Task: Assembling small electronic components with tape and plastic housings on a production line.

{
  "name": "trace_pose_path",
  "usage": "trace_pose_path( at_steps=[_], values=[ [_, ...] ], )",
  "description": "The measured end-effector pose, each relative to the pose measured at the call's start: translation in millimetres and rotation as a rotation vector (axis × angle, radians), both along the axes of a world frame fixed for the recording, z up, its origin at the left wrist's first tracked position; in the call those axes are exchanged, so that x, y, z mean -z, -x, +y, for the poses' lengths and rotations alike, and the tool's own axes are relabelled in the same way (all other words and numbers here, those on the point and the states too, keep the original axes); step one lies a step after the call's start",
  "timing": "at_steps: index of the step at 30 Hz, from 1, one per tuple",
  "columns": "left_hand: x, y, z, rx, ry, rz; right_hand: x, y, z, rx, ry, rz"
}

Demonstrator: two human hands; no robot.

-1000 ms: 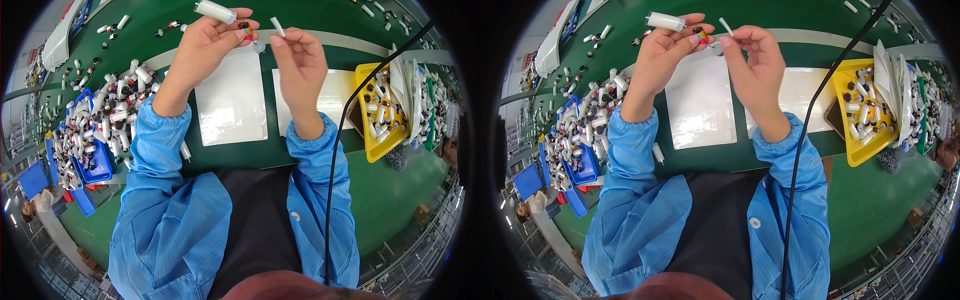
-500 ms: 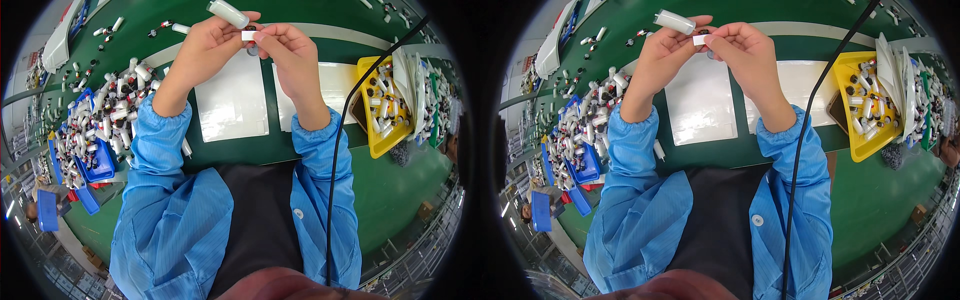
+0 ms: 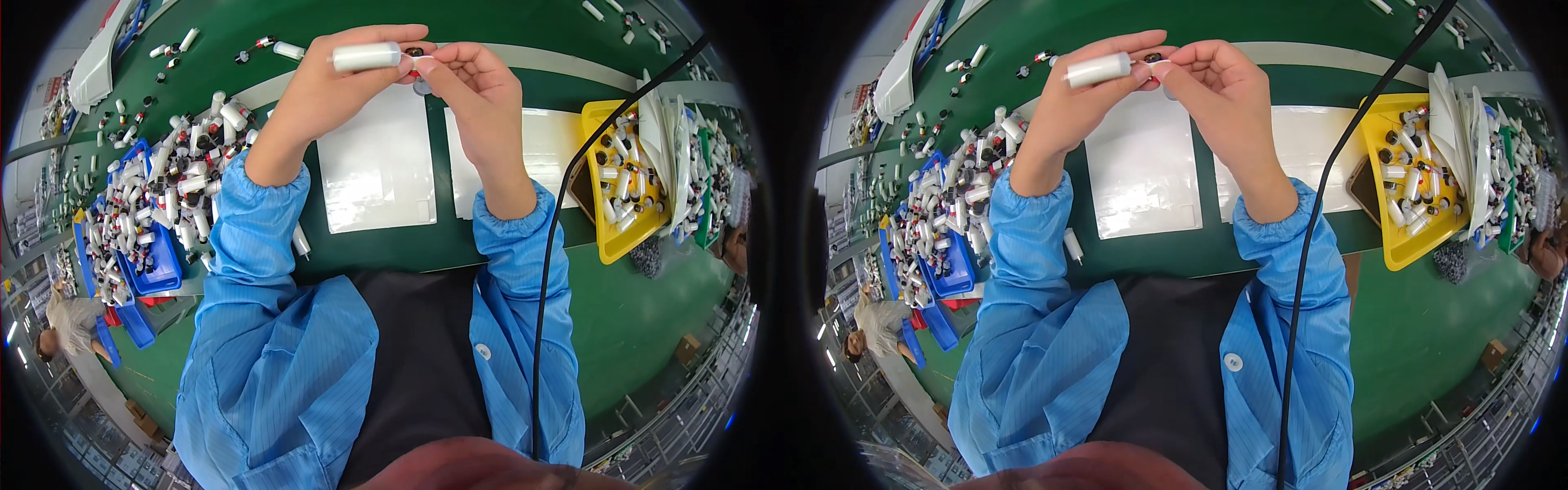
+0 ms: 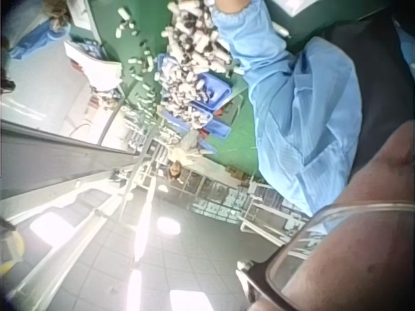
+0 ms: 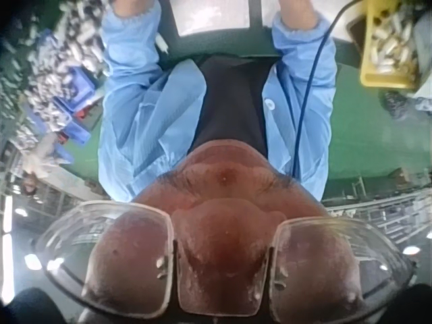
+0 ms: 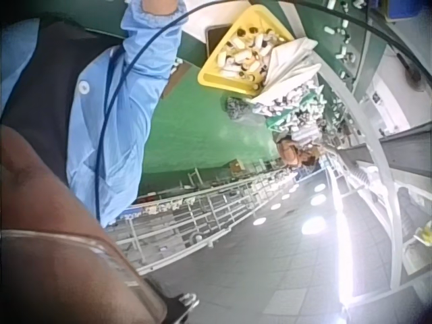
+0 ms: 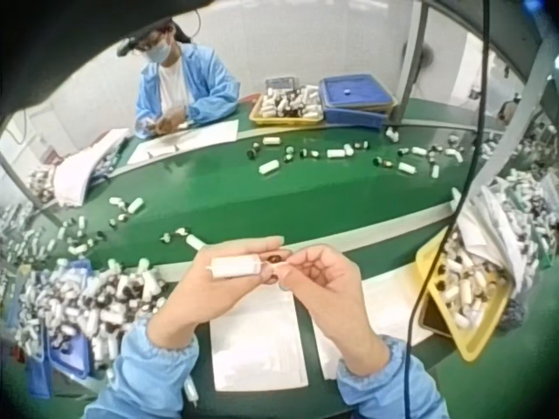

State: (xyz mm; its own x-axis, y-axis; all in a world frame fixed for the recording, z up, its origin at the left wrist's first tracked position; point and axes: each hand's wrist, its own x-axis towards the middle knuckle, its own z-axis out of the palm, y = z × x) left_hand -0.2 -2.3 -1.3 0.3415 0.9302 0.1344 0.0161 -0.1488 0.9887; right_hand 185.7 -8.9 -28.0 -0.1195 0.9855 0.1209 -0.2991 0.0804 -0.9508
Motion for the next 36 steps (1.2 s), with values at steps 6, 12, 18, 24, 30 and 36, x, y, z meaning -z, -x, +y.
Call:
trace_pose_path(
  at_steps=[6, 12, 18, 24, 30, 36],
  values=[
    [3.1, -9.8, -5.2, -0.008, 0.008, -0.092, 8.9, -8.4, 11.7, -0.204, 0.249, 0.373],
    [-14.9, 8.7, 4.2, -0.112, -0.065, -0.106, 12.0, -10.0, -9.1, -0.236, 0.163, 0.356],
    [-40.1, 97.2, 24.1, -0.646, -0.122, 0.830, -9.8, -33.5, -108.2, -0.438, -0.496, -1.069],
    [43.3, 190.6, 81.1, -0.518, -0.460, 1.314, -5.1, -35.6, -116.5, -0.414, -0.502, -1.120],
    [76.1, 68.5, 194.6, -0.370, -0.369, 0.902, -10.5, -35.5, -114.5, -0.423, -0.448, -1.145],
    [108.1, 38.7, 238.6, -0.682, -0.167, 0.989, -23.9, -41.6, -116.6, -0.496, -0.470, -1.124]
  ],
)
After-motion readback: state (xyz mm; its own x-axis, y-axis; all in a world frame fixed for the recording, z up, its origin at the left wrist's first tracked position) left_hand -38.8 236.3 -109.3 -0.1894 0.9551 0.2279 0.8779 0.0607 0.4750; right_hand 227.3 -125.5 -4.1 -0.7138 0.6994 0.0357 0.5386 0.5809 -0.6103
